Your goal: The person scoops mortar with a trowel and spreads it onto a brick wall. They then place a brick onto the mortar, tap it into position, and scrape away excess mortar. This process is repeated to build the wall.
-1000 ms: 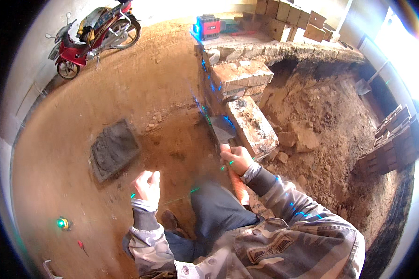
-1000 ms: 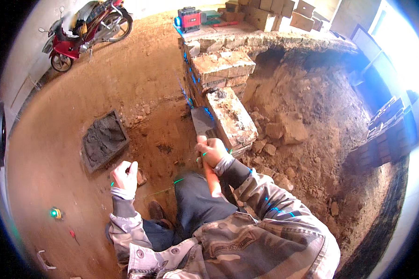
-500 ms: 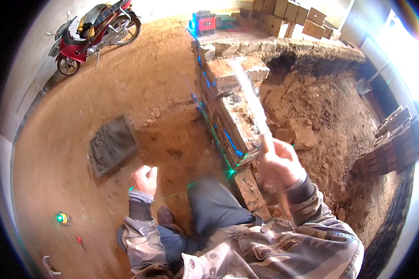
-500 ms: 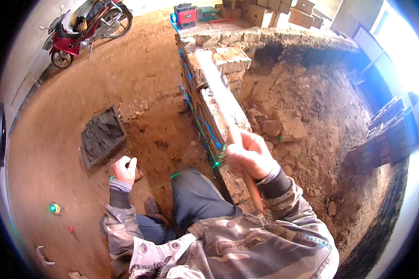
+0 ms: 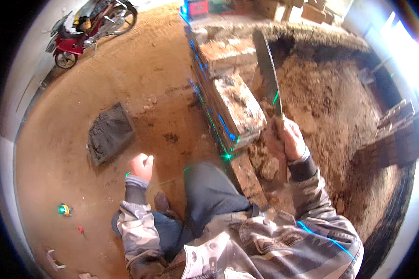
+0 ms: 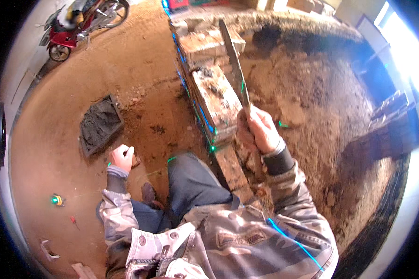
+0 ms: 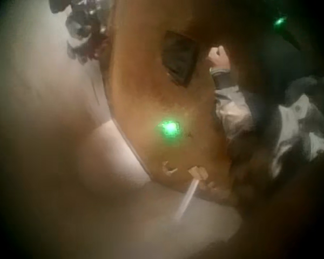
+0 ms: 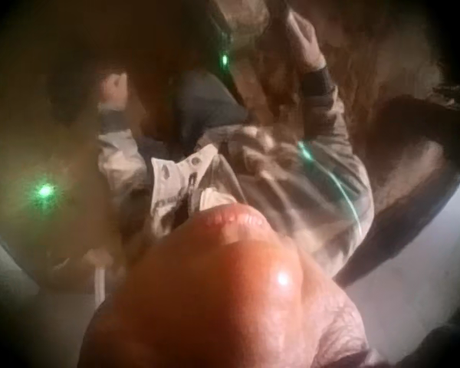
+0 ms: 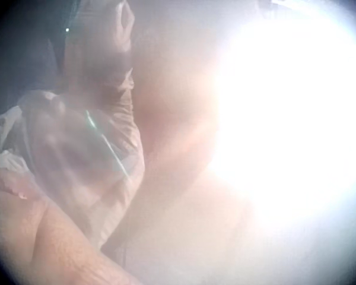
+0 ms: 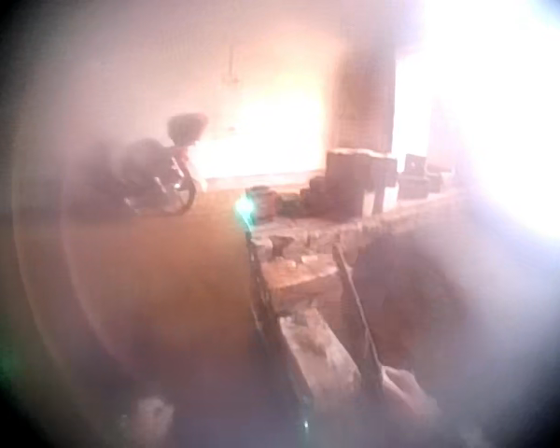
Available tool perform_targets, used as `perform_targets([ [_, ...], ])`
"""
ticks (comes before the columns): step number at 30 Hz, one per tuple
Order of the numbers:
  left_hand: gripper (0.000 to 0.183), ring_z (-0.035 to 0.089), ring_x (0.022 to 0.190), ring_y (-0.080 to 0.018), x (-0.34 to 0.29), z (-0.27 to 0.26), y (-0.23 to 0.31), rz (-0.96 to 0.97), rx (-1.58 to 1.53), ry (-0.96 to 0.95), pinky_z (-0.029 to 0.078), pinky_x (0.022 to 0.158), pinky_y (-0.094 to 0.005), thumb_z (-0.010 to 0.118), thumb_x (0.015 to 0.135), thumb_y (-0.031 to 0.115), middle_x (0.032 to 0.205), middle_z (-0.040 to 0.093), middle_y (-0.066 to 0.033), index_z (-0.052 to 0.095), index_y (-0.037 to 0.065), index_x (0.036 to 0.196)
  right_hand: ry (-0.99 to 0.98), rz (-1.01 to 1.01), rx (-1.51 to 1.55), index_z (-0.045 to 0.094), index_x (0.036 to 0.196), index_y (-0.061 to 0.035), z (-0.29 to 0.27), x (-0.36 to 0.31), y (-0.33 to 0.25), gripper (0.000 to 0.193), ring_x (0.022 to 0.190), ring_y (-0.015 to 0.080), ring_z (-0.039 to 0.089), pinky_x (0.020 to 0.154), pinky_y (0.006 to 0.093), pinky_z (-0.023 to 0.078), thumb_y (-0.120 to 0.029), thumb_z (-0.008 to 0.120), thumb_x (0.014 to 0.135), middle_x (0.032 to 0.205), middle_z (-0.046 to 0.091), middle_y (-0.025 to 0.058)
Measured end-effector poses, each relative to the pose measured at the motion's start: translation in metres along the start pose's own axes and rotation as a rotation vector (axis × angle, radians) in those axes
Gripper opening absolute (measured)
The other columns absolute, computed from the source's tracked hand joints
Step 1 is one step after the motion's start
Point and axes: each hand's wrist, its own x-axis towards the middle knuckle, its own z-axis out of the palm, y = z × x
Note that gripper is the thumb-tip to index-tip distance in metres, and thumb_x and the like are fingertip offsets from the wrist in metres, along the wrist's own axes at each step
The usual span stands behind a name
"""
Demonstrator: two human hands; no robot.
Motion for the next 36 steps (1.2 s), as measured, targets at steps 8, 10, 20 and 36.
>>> perform_targets([
  [8, 0.023, 0.065, 0.07, -0.0338, -0.012, -0.015, 0.006, -0.13, 0.041, -0.067, 0.05, 0.067, -0.0418, 0.068, 0.088, 0.02, 0.076, 0.067, -0.0207, 0.065, -0.002, 0.081, 0.464, -0.044, -1.116, 0.053, 0.079, -0.0026, -0.065, -0.084, 0.034, 0.029, 0.059, 0.01, 0.039, 0.051, 0.0305, 0.037, -0.021, 0.071, 0.092, 0.061, 0.043, 0.0032],
  [10, 0.017, 0.06, 0.065, -0.0199, -0.02, -0.025, 0.002, -0.097, -0.032, -0.023, 0.049, 0.063, -0.0363, 0.07, 0.088, 0.014, 0.07, 0.064, -0.0148, 0.064, -0.001, 0.082, 0.328, 0.12, -1.098, 0.052, 0.08, -0.0018, -0.076, -0.106, 0.012, 0.028, 0.058, 0.0151, 0.043, 0.054, 0.0334, 0.04, -0.019, 0.073, 0.089, 0.063, 0.046, 0.0073],
  [20, 0.018, 0.059, 0.061, -0.0213, -0.047, -0.07, 0.01, -0.161, 0.013, 0.057, 0.048, 0.061, -0.0358, 0.07, 0.088, 0.015, 0.069, 0.063, -0.0145, 0.063, -0.001, 0.082, -0.098, -0.04, -1.574, 0.067, 0.108, -0.0024, -0.12, -0.043, -0.054, 0.029, 0.082, 0.0397, 0.067, 0.072, 0.0449, 0.055, -0.024, 0.069, 0.088, 0.091, 0.067, 0.0177],
  [36, 0.018, 0.054, 0.058, -0.0127, -0.145, -0.108, 0.004, -0.463, -0.207, 0.237, 0.046, 0.056, -0.0315, 0.068, 0.091, 0.013, 0.065, 0.058, -0.0091, 0.06, -0.002, 0.085, -0.159, -0.267, -1.526, 0.071, 0.109, -0.0036, -0.163, 0.189, -0.027, 0.034, 0.085, 0.0379, 0.07, 0.076, 0.0421, 0.055, -0.034, 0.061, 0.096, 0.091, 0.071, 0.0209],
])
